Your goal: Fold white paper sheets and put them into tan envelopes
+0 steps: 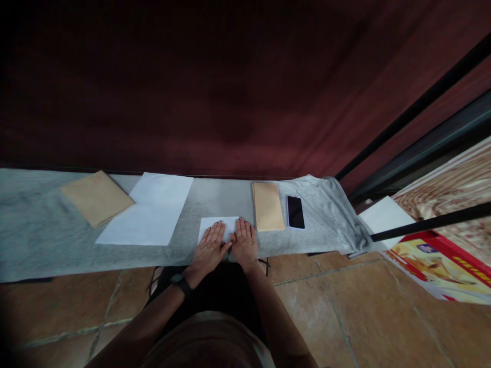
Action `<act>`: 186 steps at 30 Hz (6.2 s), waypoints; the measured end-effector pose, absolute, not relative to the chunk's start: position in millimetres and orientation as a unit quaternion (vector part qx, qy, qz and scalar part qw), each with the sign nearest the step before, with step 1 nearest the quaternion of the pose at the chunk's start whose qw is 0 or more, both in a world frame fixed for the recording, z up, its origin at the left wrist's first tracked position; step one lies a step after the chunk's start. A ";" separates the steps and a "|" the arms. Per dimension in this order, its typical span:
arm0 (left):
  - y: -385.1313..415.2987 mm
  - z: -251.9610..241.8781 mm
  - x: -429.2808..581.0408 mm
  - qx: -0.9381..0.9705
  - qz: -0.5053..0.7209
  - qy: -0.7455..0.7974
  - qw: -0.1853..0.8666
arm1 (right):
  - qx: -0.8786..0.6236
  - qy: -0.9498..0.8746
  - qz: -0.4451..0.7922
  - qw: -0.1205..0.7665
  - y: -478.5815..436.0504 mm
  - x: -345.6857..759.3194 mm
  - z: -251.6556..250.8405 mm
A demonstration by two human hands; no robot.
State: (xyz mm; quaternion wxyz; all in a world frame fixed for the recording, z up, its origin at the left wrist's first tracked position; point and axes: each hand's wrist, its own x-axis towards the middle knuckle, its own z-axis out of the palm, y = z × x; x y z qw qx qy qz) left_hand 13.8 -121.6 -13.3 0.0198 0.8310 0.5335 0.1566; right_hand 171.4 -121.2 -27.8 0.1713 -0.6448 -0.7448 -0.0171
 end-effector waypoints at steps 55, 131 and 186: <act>-91.7 -8.0 -32.7 0.820 0.143 0.554 -0.001 | -0.630 -0.738 0.072 0.231 -126.2 179.5 -16.4; -114.6 -13.6 -27.4 0.871 0.140 0.471 0.029 | -0.630 -0.753 -0.060 0.179 -148.4 147.0 -32.9; -101.8 -16.6 -44.7 0.829 0.140 0.542 0.007 | -0.615 -0.770 0.011 0.169 -127.7 105.9 -16.5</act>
